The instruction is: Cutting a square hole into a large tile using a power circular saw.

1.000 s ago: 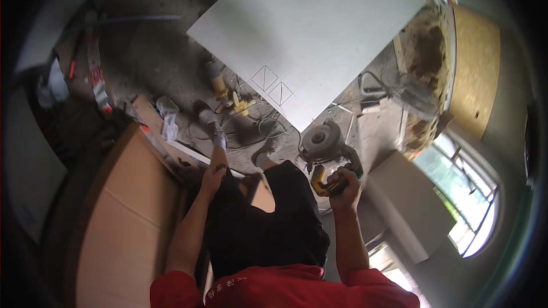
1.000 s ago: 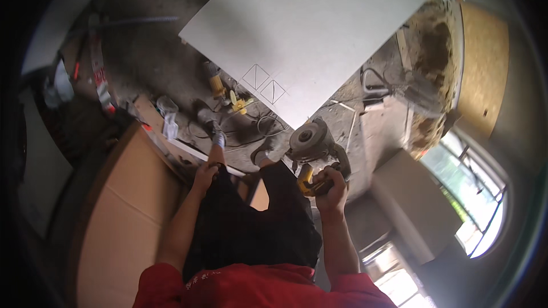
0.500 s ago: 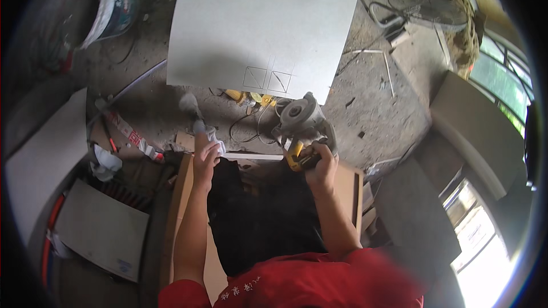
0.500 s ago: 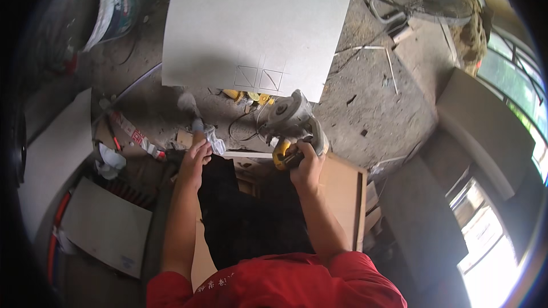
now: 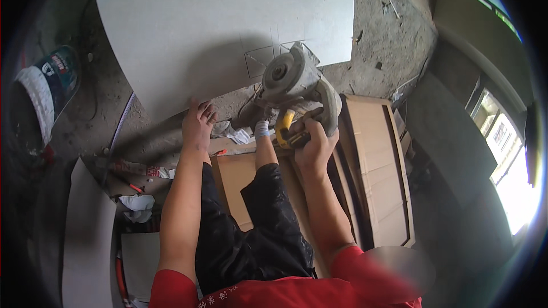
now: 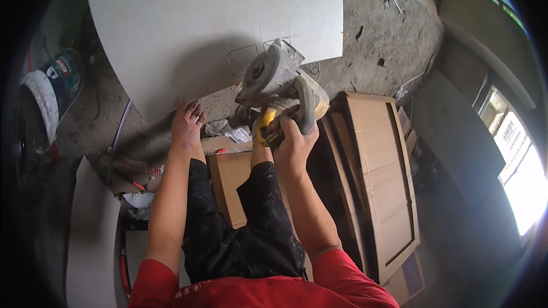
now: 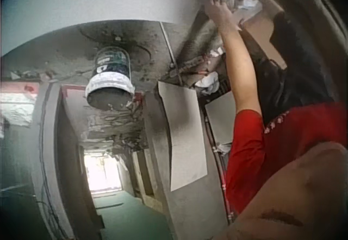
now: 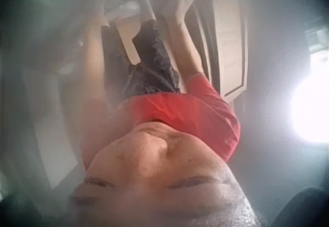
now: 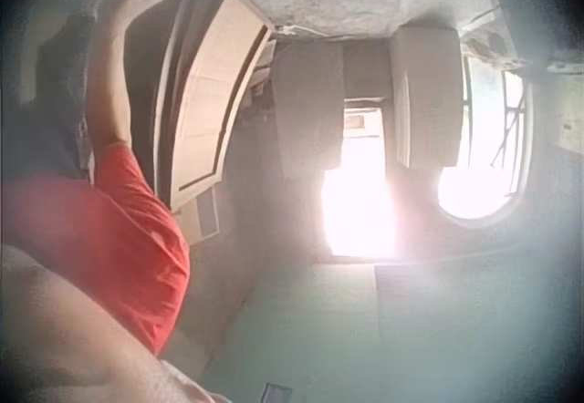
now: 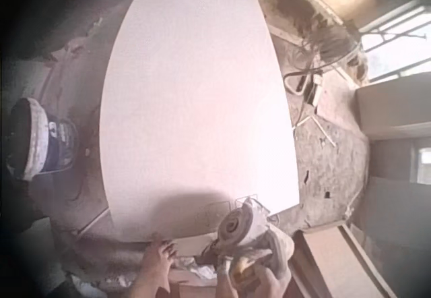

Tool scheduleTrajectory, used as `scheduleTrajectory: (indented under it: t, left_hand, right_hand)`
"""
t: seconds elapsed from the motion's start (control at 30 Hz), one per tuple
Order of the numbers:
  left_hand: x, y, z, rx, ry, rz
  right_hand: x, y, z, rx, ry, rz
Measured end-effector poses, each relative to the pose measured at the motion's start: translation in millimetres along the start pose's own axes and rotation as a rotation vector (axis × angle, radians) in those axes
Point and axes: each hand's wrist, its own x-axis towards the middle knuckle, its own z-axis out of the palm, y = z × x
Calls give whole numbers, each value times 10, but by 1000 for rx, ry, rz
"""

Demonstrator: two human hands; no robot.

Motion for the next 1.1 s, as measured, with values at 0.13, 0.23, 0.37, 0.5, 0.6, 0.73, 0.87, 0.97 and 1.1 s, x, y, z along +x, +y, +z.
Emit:
scheduleTrajectory:
  t: [0.13, 0.23, 0.37, 0.5, 0.6, 0.73, 0.87, 0.97, 1.1]
  left_hand:
    - [-43, 94, 80, 59, -31, -23]
    - [-92, 126, 97, 118, -33, -9]
    - [-128, 117, 107, 133, -19, -3]
    - [-152, 106, 128, 157, -26, 51]
    - [-179, 109, 148, 157, -24, 52]
    - [-215, 110, 163, 150, -11, 22]
    - [-223, 106, 154, 150, -9, 32]
    - [-215, 102, 138, 135, -3, 24]
    - [-213, 83, 134, 121, -20, 61]
  right_hand:
    - [40, 93, 58, -32, -25, -52]
    - [62, 147, 69, -129, -40, -140]
    - [91, 183, 46, -42, -30, -73]
    - [122, 219, 25, -69, -57, -96]
    - [126, 245, 1, -47, -56, -91]
    - [131, 276, -21, -121, -48, -102]
    - [133, 284, 0, -131, -41, -167]
    - [133, 263, 16, -56, 4, -80]
    - [159, 217, 39, -49, -21, -85]
